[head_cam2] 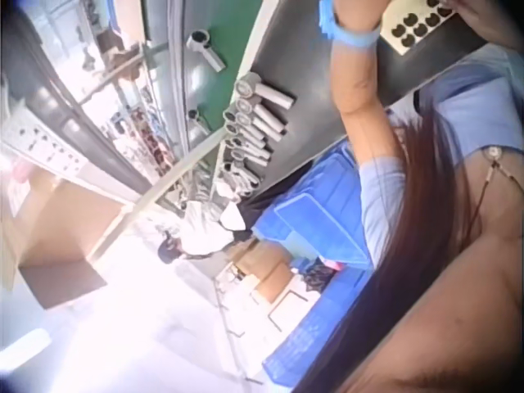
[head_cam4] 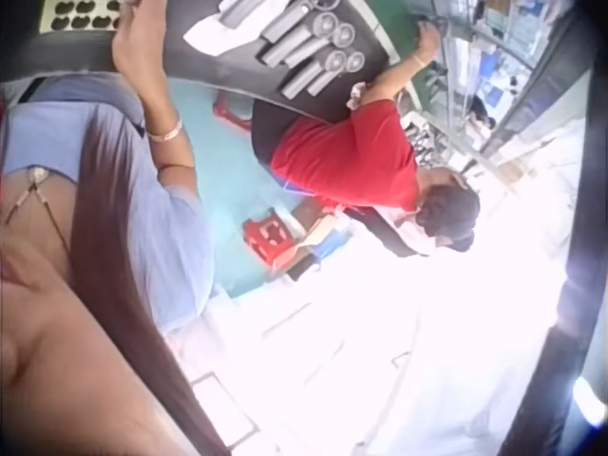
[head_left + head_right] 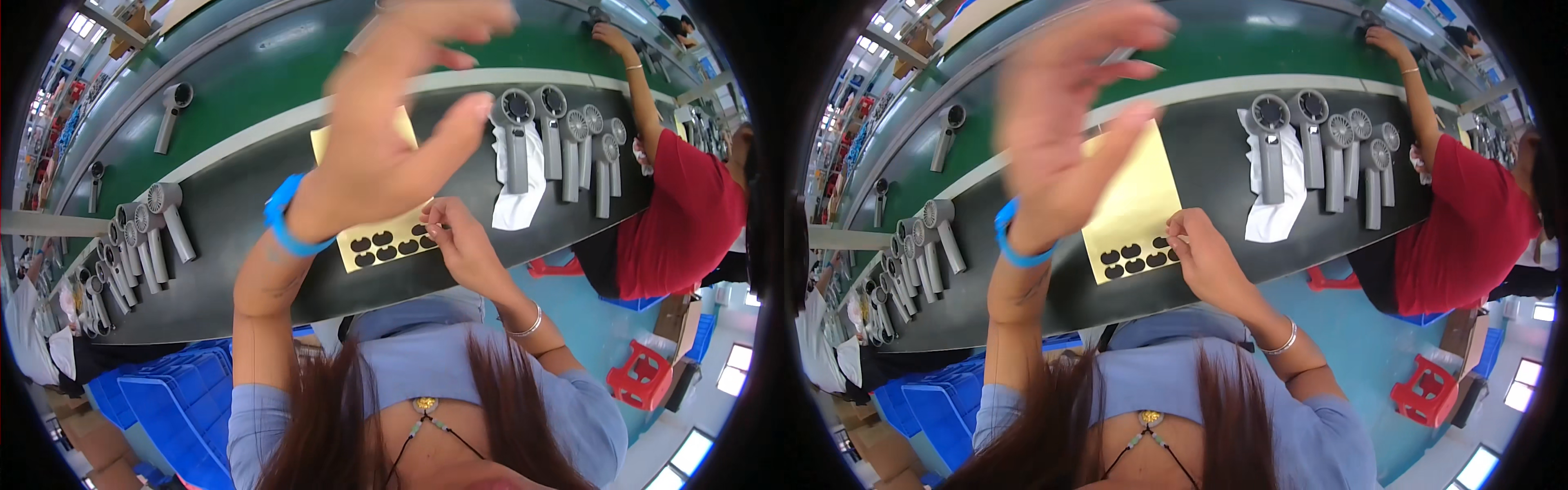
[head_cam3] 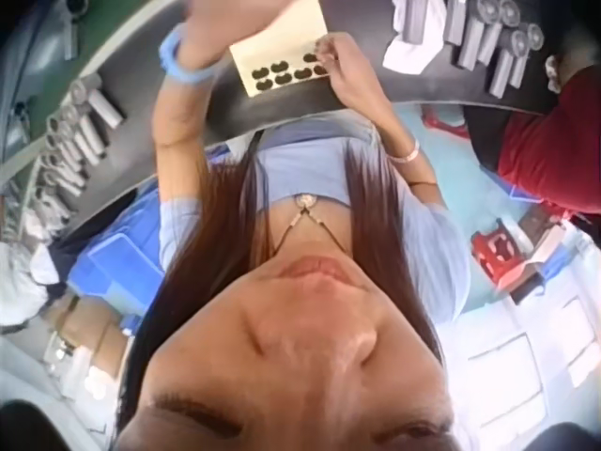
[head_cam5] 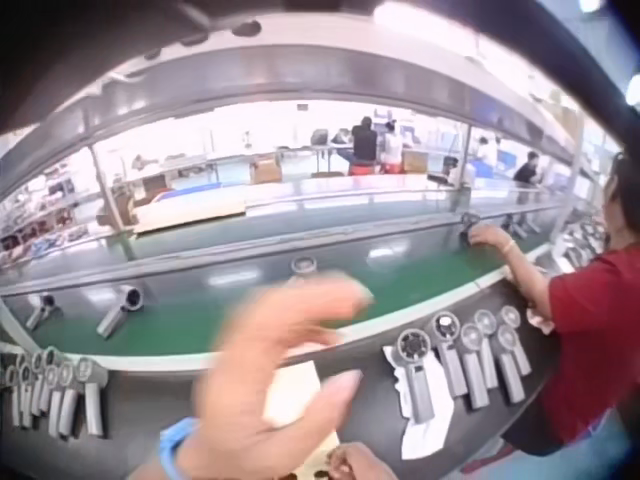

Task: The person takes portable fans from a conveyor belt, peels adhesive pads from a sticker sheet, applies the pads to the base of each fan by hand, and places the assembled fans back onto the conveyor belt.

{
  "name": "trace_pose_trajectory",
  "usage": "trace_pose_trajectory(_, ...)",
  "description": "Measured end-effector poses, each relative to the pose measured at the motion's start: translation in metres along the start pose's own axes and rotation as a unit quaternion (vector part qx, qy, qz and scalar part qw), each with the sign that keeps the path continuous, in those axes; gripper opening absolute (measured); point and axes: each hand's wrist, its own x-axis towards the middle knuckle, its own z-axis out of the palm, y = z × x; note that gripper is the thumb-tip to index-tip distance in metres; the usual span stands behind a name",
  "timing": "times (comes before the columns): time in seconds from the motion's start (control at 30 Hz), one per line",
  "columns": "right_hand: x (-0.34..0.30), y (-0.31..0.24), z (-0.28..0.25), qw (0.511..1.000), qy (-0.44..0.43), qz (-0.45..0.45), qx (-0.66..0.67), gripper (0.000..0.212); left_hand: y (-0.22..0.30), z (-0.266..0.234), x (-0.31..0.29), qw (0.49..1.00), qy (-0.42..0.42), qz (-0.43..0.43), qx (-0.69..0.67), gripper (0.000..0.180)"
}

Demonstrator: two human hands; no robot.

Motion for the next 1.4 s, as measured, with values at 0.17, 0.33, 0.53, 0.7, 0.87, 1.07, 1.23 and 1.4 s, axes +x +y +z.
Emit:
trace_pose_trajectory(0.17,-0.023,0.002,-0.016,0.999,0.027,0.014,-0.01,0.009,-0.07,0.092,-0.053,0.962,-0.253,-0.021,0.098,0.031)
trace_pose_trajectory(0.33,-0.039,-0.005,-0.046,0.998,-0.001,0.007,-0.068,0.009,-0.108,0.145,-0.069,0.876,-0.413,0.12,0.22,0.02)
trace_pose_trajectory(0.53,-0.045,-0.002,-0.059,0.999,0.0,0.013,-0.043,0.009,-0.11,0.12,-0.041,0.876,-0.352,0.199,0.262,0.02)
trace_pose_trajectory(0.7,-0.035,-0.013,-0.051,0.995,0.048,0.027,0.088,0.015,-0.068,0.053,-0.034,0.974,-0.163,0.014,0.154,0.048)
trace_pose_trajectory(0.87,-0.016,-0.038,-0.044,0.991,0.018,-0.063,0.113,0.013,-0.003,-0.005,-0.074,0.968,-0.08,-0.216,0.096,0.052)
trace_pose_trajectory(1.07,0.011,-0.067,-0.012,0.973,0.011,-0.117,0.196,0.011,0.038,-0.019,-0.129,0.94,0.112,-0.319,0.053,0.067)
trace_pose_trajectory(1.23,0.022,-0.076,0.009,0.966,0.008,-0.129,0.225,0.02,0.049,-0.025,-0.153,0.938,0.146,-0.292,0.119,0.058)
trace_pose_trajectory(1.4,0.022,-0.076,0.014,0.967,-0.014,-0.116,0.228,0.022,0.055,-0.018,-0.16,0.929,0.209,-0.304,-0.005,0.045)
